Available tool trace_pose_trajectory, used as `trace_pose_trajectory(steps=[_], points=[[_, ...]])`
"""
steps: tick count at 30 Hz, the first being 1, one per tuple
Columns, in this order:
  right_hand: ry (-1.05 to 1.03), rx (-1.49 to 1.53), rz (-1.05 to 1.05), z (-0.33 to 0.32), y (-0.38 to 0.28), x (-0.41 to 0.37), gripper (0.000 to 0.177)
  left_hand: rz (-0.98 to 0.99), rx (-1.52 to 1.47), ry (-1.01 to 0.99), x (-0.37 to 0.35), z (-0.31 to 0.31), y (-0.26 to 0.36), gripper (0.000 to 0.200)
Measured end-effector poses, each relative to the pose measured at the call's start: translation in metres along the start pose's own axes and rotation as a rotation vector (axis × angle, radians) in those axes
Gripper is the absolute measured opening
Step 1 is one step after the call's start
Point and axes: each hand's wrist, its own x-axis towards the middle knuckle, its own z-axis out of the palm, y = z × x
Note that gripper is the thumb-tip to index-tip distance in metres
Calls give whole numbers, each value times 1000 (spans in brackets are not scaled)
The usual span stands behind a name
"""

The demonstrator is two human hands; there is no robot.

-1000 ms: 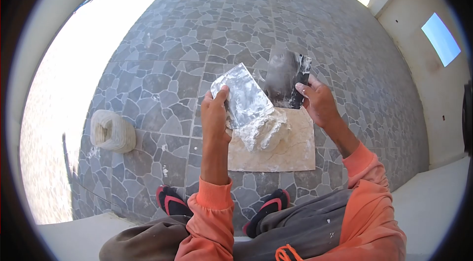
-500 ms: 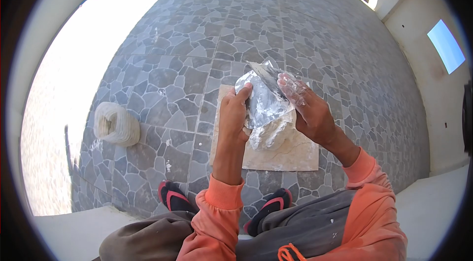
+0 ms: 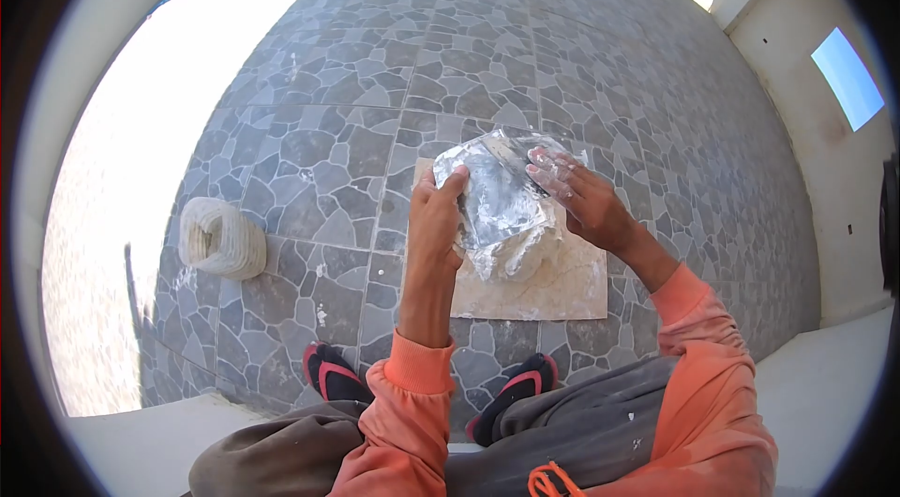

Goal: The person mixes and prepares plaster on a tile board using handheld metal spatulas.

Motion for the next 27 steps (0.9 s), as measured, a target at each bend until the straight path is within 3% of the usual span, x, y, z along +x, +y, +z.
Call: trace_pose_trajectory(steps=[3, 6, 11, 15, 18, 19, 22, 27], points=[[-9, -90, 42, 5, 19, -15, 67, -2, -44, 15, 1, -3, 7, 31], [118, 215, 544, 10, 11, -25, 47, 45, -65, 22, 5, -7, 15, 36], [338, 434, 675, -4, -5, 4, 33, 14, -117, 98, 8, -7, 5, 35], [331, 228, 441, -13, -27, 14, 25, -27, -146, 65, 3, 1, 3, 31], [321, 204, 198, -17, -47, 31, 39, -70, -191, 10, 4, 5, -3, 28], [241, 168, 145, -23, -52, 32, 53, -92, -205, 3, 3, 8, -6, 26], [175, 199, 28, -13, -41, 32, 70, -119, -208, -57, -1, 12, -5, 26], [141, 166, 3, -1, -19, 20, 70, -46, -110, -15, -2, 10, 0, 25]])
